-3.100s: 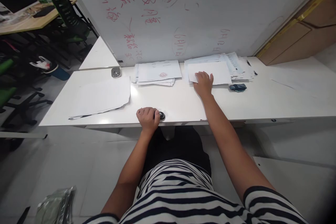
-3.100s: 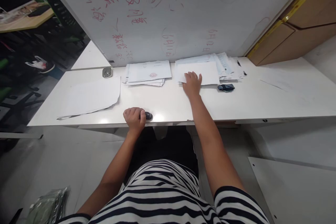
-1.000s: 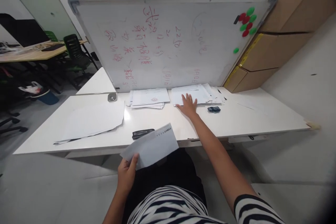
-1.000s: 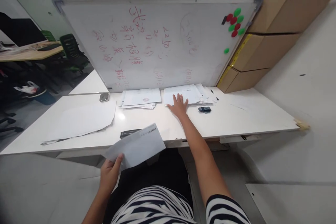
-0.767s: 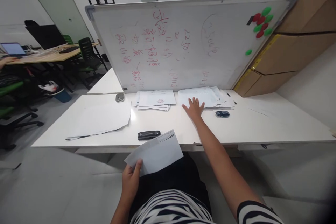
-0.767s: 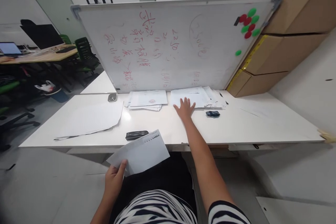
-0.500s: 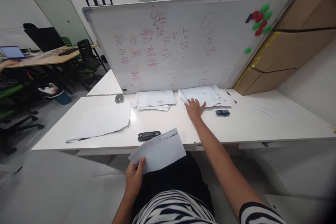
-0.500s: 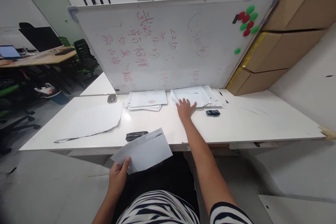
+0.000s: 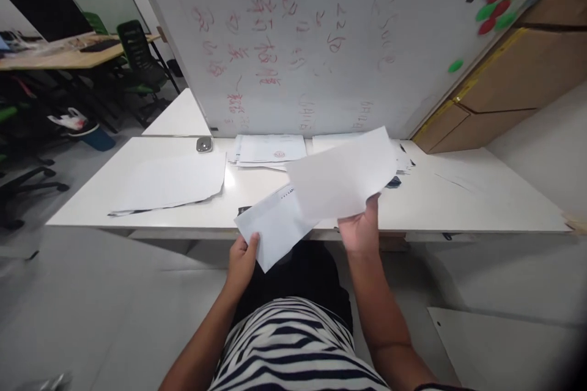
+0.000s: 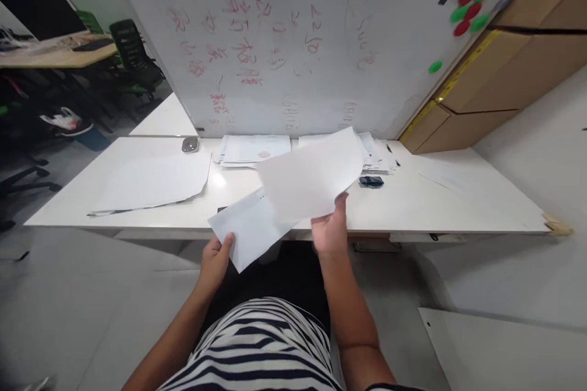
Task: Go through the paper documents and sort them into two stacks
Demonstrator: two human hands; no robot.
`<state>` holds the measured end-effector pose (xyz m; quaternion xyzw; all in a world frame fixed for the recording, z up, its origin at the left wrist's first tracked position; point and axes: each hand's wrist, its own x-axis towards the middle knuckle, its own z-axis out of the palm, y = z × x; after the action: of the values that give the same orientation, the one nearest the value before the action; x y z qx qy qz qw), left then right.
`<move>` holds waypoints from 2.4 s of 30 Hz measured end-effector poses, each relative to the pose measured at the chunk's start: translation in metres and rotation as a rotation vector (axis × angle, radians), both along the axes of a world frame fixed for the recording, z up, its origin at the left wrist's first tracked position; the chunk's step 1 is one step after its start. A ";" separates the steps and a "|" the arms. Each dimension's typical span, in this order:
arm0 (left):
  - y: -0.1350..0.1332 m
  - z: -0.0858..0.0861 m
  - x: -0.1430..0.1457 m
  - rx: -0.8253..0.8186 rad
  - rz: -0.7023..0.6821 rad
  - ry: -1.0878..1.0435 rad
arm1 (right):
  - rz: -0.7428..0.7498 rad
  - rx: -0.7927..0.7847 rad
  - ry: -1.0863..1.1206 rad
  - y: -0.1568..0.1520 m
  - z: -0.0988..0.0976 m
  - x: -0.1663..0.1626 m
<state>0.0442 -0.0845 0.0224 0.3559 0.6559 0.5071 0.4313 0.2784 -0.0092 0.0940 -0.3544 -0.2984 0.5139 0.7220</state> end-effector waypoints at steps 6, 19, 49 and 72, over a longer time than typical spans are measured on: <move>-0.003 -0.013 0.015 0.007 0.003 -0.359 | 0.289 -0.422 0.195 -0.068 -0.060 -0.044; -0.011 -0.004 0.000 0.067 -0.044 0.184 | -0.034 -0.311 -0.184 -0.069 -0.098 -0.017; 0.044 0.020 0.024 0.644 -0.448 0.806 | -0.292 -0.226 -1.142 -0.047 -0.076 0.054; 0.088 0.007 -0.042 0.374 -0.463 0.888 | 0.087 -0.579 -0.390 -0.058 -0.091 0.045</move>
<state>0.0022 0.0035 0.0290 0.7424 0.5781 0.3074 0.1421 0.3232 -0.0675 0.0025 -0.6228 -0.2872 0.5303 0.4984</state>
